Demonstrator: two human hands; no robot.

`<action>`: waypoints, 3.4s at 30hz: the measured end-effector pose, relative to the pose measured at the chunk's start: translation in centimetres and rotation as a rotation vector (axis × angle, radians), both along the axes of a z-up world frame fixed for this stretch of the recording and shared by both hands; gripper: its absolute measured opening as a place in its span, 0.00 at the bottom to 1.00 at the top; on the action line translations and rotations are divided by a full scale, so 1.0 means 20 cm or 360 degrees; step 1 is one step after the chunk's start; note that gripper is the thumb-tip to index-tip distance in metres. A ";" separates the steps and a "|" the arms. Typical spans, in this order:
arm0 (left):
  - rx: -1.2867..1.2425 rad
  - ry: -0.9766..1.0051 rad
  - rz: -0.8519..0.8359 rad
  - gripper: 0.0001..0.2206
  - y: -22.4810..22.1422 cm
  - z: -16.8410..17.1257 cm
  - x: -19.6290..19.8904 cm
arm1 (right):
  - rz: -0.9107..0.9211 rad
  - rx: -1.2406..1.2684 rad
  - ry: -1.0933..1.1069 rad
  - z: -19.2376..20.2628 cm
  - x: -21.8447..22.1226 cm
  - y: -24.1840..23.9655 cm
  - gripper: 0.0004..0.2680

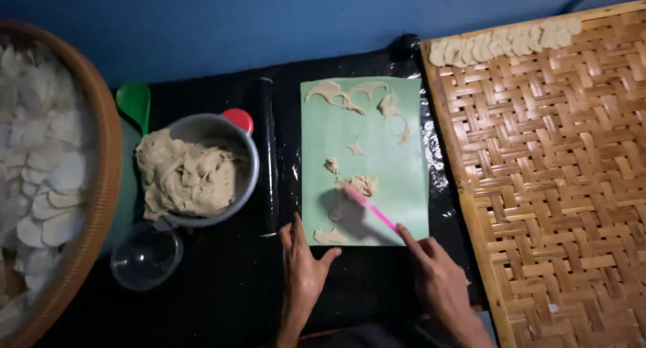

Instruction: Preparing thin dough rounds for crackers by scraping them off a sheet and rolling out a new portion of dough.

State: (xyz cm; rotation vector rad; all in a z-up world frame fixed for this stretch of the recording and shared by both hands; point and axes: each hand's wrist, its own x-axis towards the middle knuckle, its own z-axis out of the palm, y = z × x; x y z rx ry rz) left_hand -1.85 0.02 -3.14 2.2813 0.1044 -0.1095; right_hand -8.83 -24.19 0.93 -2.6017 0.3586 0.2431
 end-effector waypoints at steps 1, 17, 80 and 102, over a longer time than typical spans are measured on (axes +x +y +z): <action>0.0004 0.0014 0.0017 0.52 0.01 -0.02 -0.01 | 0.0017 0.0004 0.0014 -0.03 0.00 -0.04 0.30; -0.0737 0.0252 0.0121 0.31 0.09 -0.11 -0.05 | 0.0943 -0.0359 0.0071 0.14 0.08 -0.33 0.33; -0.0889 0.0452 0.0286 0.18 0.14 -0.17 0.01 | -0.0156 -0.0447 -0.0628 -0.16 0.25 -0.55 0.09; -0.0837 0.0471 0.0248 0.18 0.16 -0.18 0.00 | 0.0020 -0.0097 -0.0403 -0.26 0.29 -0.35 0.06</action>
